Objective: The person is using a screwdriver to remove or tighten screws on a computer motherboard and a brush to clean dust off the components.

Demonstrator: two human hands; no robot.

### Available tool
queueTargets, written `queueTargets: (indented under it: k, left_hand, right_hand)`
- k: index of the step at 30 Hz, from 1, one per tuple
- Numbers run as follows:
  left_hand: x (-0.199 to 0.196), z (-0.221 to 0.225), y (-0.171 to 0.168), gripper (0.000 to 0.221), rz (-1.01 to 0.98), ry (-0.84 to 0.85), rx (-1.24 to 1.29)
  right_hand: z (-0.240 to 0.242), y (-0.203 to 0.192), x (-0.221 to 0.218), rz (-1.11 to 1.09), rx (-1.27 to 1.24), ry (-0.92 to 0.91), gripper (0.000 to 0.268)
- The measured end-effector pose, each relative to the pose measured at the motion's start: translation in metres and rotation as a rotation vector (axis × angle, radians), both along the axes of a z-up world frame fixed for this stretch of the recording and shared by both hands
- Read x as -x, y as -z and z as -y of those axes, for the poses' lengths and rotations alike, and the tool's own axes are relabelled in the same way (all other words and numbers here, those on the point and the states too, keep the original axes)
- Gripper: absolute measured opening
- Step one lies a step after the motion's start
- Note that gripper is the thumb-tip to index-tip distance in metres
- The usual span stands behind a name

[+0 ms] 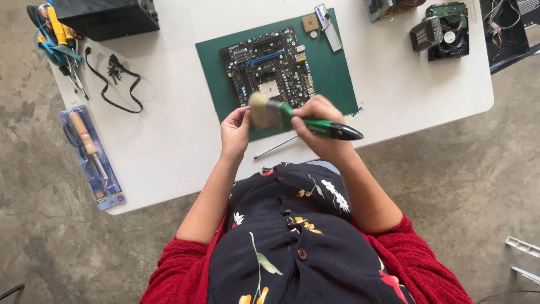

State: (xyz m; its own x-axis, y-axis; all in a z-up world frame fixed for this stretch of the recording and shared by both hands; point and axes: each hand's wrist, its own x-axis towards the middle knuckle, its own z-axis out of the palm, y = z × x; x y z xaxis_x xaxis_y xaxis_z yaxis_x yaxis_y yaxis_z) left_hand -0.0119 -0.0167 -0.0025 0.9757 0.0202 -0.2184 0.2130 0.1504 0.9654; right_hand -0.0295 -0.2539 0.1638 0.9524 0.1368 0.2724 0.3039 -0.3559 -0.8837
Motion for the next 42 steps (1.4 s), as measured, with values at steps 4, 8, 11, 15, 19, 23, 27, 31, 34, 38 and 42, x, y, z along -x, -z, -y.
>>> queueTargets:
  k: [4, 8, 11, 15, 19, 23, 27, 31, 34, 38, 42]
  left_hand:
    - [0.001, 0.001, -0.019, 0.026, -0.014, 0.024, 0.078]
    - [0.001, -0.002, -0.053, 0.043, 0.025, 0.165, 0.249]
    - [-0.002, -0.005, -0.058, 0.044, 0.008, 0.223, 0.283]
    - [-0.002, -0.005, -0.009, 0.040, 0.007, 0.190, 0.354]
    - [0.000, 0.001, -0.051, 0.041, 0.052, 0.237, 0.382]
    - [0.000, 0.006, -0.045, 0.044, 0.052, 0.207, 0.343]
    - [-0.009, -0.007, -0.051, 0.041, 0.035, 0.232, 0.375]
    - [-0.007, -0.001, -0.027, 0.042, -0.021, 0.239, 0.347]
    - [-0.013, 0.003, -0.051, 0.040, -0.036, 0.210, 0.345]
    - [-0.025, 0.006, -0.056, 0.035, -0.062, 0.177, 0.266]
    - [-0.053, 0.021, -0.026, 0.037, 0.124, 0.258, -0.184]
  right_hand:
    - [-0.005, -0.003, 0.007, -0.100, 0.032, -0.102, 0.006]
    - [-0.007, -0.004, 0.009, -0.087, -0.020, -0.111, 0.007]
    - [-0.002, -0.005, 0.006, -0.049, -0.042, -0.116, 0.006]
    - [0.013, 0.003, 0.001, 0.041, -0.081, -0.028, 0.009]
    - [0.003, -0.008, 0.004, -0.046, -0.024, -0.166, 0.007]
    - [0.004, 0.003, 0.001, 0.043, -0.062, -0.061, 0.006]
    - [-0.007, -0.007, 0.003, 0.039, -0.060, -0.145, 0.006]
    - [0.008, 0.007, -0.002, 0.110, -0.126, -0.015, 0.008]
    - [0.006, 0.011, 0.003, 0.118, -0.088, -0.055, 0.006]
    - [0.025, 0.020, 0.011, -0.046, 0.002, -0.028, 0.004]
    - [0.065, 0.037, 0.018, -0.023, 0.081, 0.215, 0.007]
